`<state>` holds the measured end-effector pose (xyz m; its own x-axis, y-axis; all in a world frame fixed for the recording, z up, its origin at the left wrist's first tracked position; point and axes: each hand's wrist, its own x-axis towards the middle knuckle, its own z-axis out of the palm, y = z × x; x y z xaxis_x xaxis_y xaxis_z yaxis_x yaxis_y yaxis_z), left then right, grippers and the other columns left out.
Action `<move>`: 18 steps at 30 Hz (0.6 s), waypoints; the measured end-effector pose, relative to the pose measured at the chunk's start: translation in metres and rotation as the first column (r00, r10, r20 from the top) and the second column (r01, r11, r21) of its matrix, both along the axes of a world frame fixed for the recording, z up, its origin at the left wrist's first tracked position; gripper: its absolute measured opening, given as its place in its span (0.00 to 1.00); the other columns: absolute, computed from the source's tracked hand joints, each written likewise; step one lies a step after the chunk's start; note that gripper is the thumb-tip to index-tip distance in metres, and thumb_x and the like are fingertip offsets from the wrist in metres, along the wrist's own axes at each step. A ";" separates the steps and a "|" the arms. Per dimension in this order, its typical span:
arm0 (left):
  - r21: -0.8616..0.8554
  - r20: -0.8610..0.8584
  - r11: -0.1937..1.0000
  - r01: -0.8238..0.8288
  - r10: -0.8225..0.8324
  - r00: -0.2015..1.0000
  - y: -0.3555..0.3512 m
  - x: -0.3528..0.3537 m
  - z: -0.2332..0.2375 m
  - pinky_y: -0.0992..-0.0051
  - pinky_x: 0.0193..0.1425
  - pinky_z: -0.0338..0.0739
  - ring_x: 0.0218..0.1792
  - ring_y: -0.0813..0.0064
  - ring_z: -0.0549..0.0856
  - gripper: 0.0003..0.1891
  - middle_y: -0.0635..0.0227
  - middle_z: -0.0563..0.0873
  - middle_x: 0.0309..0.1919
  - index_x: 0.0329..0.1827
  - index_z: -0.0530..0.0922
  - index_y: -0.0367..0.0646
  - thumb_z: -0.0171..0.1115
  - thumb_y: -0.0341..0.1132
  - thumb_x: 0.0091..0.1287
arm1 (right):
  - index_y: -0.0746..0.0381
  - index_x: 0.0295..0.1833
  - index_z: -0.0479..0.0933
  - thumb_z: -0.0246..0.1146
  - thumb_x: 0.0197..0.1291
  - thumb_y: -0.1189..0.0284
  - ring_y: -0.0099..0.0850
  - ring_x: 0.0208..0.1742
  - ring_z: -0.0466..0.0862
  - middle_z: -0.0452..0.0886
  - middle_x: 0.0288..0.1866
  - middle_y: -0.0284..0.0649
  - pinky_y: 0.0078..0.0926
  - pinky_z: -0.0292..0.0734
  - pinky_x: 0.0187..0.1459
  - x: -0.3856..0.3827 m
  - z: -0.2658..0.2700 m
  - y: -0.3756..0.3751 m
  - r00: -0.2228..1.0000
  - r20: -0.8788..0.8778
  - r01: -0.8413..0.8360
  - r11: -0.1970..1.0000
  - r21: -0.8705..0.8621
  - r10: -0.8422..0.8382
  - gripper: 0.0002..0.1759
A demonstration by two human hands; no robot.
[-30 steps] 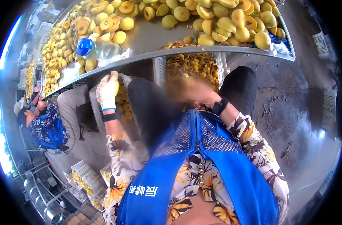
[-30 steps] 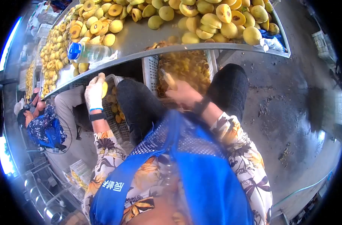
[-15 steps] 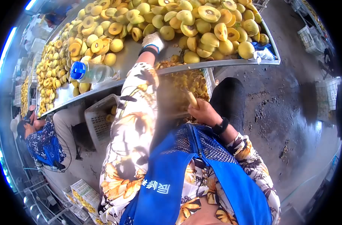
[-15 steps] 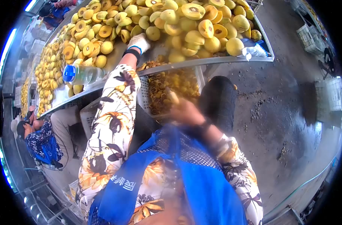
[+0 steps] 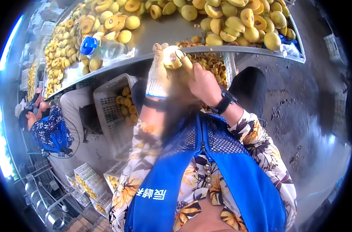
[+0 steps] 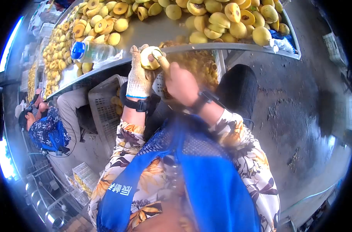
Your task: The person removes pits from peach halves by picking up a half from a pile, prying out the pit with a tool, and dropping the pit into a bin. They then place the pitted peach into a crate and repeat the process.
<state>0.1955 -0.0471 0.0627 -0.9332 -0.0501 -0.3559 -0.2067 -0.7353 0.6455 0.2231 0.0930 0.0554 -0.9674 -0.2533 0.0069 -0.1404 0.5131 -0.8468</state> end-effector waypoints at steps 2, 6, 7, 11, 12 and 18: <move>-0.040 -0.040 0.999 -0.003 0.001 0.999 0.003 0.001 -0.008 0.64 0.43 0.78 0.41 0.61 0.81 0.23 0.58 0.80 0.43 0.53 0.68 0.45 0.50 0.54 0.67 | 0.68 0.40 0.65 0.56 0.52 0.73 0.59 0.30 0.76 0.75 0.25 0.61 0.50 0.71 0.33 0.007 0.003 0.000 0.998 0.057 -0.010 1.000 0.023 0.009 0.13; -0.089 0.064 0.990 -0.108 0.114 0.991 0.015 0.003 -0.004 0.69 0.41 0.78 0.39 0.67 0.82 0.22 0.60 0.81 0.39 0.48 0.73 0.42 0.50 0.53 0.67 | 0.68 0.39 0.66 0.56 0.56 0.70 0.59 0.32 0.77 0.76 0.27 0.62 0.49 0.71 0.33 0.008 0.005 0.007 0.979 0.109 0.170 0.985 0.019 -0.171 0.13; -0.133 0.070 0.990 -0.049 0.059 0.996 0.015 0.005 -0.004 0.70 0.42 0.78 0.39 0.68 0.81 0.22 0.61 0.81 0.38 0.47 0.74 0.41 0.50 0.53 0.68 | 0.68 0.40 0.67 0.59 0.56 0.66 0.59 0.34 0.77 0.76 0.29 0.62 0.47 0.72 0.35 0.006 0.006 0.012 0.977 0.088 0.198 0.979 -0.047 -0.193 0.15; -0.247 0.144 0.958 0.144 -0.111 0.983 0.018 0.014 0.018 0.74 0.44 0.77 0.37 0.71 0.81 0.26 0.61 0.82 0.38 0.46 0.75 0.37 0.48 0.55 0.68 | 0.65 0.50 0.68 0.63 0.54 0.63 0.52 0.36 0.81 0.80 0.34 0.55 0.40 0.75 0.37 -0.001 0.010 0.023 0.983 -0.024 0.176 0.979 -0.105 -0.180 0.23; -0.258 0.172 0.949 0.181 -0.139 0.975 0.021 0.017 0.026 0.74 0.44 0.77 0.38 0.71 0.81 0.28 0.60 0.82 0.38 0.47 0.75 0.37 0.46 0.57 0.68 | 0.65 0.52 0.69 0.64 0.53 0.62 0.51 0.37 0.81 0.80 0.35 0.54 0.39 0.76 0.38 -0.002 0.013 0.025 0.990 -0.016 0.135 0.982 -0.133 -0.139 0.24; -0.298 0.205 0.897 0.327 -0.274 0.940 0.012 0.018 0.029 0.74 0.50 0.76 0.46 0.70 0.80 0.39 0.57 0.80 0.48 0.59 0.69 0.35 0.36 0.66 0.65 | 0.66 0.49 0.74 0.65 0.54 0.62 0.36 0.36 0.82 0.82 0.37 0.46 0.29 0.77 0.38 -0.008 0.000 0.030 0.971 0.237 0.045 0.944 -0.327 0.036 0.22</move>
